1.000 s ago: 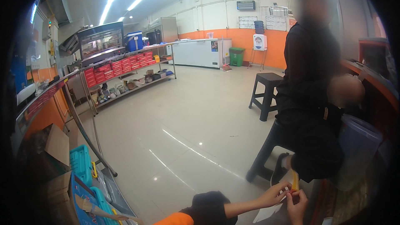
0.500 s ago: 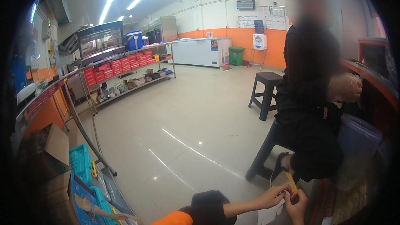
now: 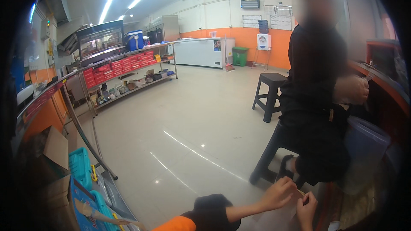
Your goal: The person sits on the floor and assembles small food items into paper containers, then moves to a counter to scoop a yellow substance into a plastic bag. The person handles paper containers, a scoop, and a plastic bag throughout the task.
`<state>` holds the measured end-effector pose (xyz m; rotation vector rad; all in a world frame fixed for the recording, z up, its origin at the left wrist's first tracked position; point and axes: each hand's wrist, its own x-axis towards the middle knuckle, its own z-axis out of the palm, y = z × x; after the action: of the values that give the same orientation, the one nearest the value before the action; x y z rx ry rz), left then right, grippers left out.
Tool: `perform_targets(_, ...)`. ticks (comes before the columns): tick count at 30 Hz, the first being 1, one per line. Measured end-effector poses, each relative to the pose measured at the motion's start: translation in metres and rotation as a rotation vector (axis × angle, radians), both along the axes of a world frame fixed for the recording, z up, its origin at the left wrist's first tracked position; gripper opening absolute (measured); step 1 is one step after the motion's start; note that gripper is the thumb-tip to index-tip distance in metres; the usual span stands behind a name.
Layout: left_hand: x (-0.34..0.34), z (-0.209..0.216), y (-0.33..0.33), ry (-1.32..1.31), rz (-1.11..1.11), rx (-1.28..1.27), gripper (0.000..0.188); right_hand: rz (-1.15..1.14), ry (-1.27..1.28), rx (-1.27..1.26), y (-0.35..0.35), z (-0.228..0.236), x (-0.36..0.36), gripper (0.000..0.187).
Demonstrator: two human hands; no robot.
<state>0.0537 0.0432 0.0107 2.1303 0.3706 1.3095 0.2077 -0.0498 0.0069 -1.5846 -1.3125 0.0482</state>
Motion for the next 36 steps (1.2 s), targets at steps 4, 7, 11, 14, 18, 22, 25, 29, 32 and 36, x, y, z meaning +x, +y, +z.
perform_targets(4, -0.005, 0.005, 0.007, 0.016, 0.163, 0.266, 0.041, 0.061, -0.039, -0.066, -0.003, 0.003, -0.004, 0.017)
perform_targets(7, 0.002, -0.018, 0.015, 0.307, -0.05, 0.088, 0.044, 0.173, -0.04, -0.201, -0.008, 0.012, -0.013, 0.017)
perform_targets(11, 0.006, -0.03, 0.012, 0.392, -0.27, 0.022, 0.029, 0.264, -0.093, -0.131, -0.004, -0.002, -0.018, 0.019)
perform_targets(14, 0.003, -0.026, 0.007, 0.354, -0.296, 0.037, 0.024, 0.268, -0.115, -0.102, -0.003, -0.001, -0.018, 0.018)
perform_targets(18, 0.006, -0.03, 0.009, 0.341, -0.294, 0.023, 0.021, 0.253, -0.091, -0.147, -0.005, 0.002, -0.02, 0.018)
perform_targets(22, 0.003, -0.028, 0.008, 0.337, -0.274, 0.061, 0.022, 0.249, -0.105, -0.137, -0.004, 0.005, -0.022, 0.016)
perform_targets(25, 0.001, -0.022, 0.005, 0.392, -0.228, 0.086, 0.029, 0.215, -0.123, -0.107, -0.005, 0.0, -0.018, 0.019)
perform_targets(29, -0.005, -0.016, 0.019, 0.401, -0.091, 0.063, 0.032, 0.118, -0.1, -0.176, -0.009, 0.017, -0.024, 0.026)
perform_targets(32, -0.014, -0.012, 0.03, 0.374, -0.079, 0.025, 0.028, 0.103, -0.077, -0.14, -0.007, 0.01, -0.017, 0.03)
perform_targets(36, -0.015, -0.006, 0.027, 0.226, 0.016, -0.107, 0.019, 0.082, -0.015, -0.253, -0.008, 0.006, -0.015, 0.021)
